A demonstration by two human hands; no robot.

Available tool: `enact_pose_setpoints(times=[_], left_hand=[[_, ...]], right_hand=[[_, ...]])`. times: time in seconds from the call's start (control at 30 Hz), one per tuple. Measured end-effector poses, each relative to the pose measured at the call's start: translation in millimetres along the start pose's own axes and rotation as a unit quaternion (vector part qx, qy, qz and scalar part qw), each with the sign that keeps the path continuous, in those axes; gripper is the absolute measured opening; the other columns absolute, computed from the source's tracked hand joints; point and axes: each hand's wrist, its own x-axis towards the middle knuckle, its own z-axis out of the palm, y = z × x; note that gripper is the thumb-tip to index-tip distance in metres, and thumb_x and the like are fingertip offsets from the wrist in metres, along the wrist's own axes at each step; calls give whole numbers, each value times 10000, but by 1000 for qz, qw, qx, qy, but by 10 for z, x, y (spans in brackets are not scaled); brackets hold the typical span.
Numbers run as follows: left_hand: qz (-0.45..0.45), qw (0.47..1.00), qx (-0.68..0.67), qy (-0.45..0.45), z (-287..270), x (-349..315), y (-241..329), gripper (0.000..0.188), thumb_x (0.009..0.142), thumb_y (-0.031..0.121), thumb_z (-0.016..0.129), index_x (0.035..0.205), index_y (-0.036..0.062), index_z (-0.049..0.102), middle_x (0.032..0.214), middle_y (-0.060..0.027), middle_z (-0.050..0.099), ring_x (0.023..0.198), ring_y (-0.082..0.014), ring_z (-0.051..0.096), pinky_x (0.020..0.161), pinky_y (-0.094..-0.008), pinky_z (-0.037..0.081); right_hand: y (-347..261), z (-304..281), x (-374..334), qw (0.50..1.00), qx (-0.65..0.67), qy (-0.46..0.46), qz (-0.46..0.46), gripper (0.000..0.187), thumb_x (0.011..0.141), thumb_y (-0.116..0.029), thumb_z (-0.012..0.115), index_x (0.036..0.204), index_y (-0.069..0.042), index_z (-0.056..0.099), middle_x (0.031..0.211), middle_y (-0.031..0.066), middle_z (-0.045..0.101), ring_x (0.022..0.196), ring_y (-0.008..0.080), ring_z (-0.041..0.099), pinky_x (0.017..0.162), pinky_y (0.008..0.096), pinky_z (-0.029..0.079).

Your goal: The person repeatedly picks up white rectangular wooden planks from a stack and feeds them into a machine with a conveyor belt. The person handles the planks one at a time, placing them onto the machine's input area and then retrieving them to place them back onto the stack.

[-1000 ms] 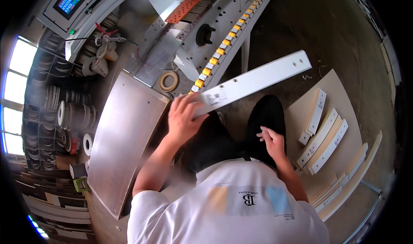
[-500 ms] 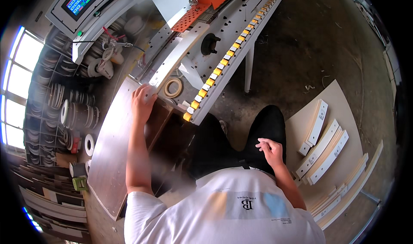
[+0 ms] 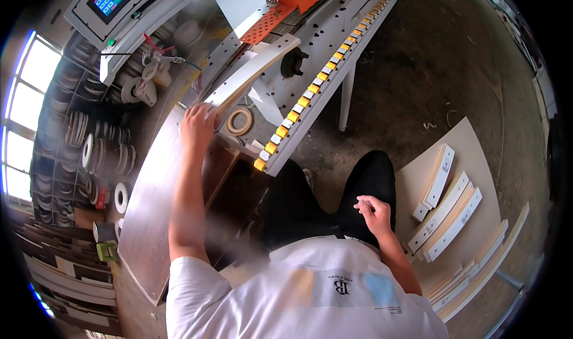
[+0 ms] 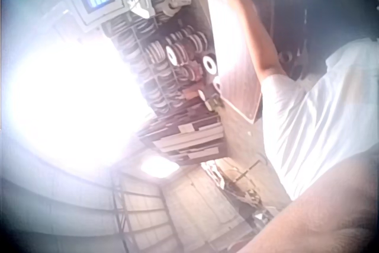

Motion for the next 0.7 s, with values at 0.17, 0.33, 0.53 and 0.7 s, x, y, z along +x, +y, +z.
enact_pose_setpoints(times=[0.17,0.33,0.53,0.7], left_hand=[[-3,1000,12,4,125,209,-69,236,964,256,701,1151,134,779,1243,-34,766,1174,-302,690,969,-449,570],[-31,998,59,-1,232,371,-85,268,968,337,680,1139,160,785,1213,-21,768,1135,-295,698,935,-442,577],[-57,993,102,12,375,454,-33,273,969,358,672,1147,186,787,1214,-9,767,1143,-287,700,939,-436,576],[-39,995,90,22,409,404,-110,278,973,357,673,1165,188,783,1221,6,769,1159,-280,699,956,-429,574]], right_hand=[[-1,7,9,1000,-7,5,-7,181,1024,-142,745,1102,20,768,873,108,815,789,122,782,675,238,577],[-36,-20,20,999,-30,-14,-9,211,1043,-149,712,1135,37,748,887,120,811,774,132,761,727,278,613],[-76,-32,26,1000,-27,-10,1,198,1035,-139,717,1123,35,749,886,117,813,782,131,764,720,268,601],[-59,-20,58,1000,-15,-3,5,193,1023,-141,733,1109,30,753,879,109,813,773,115,755,690,250,577]])
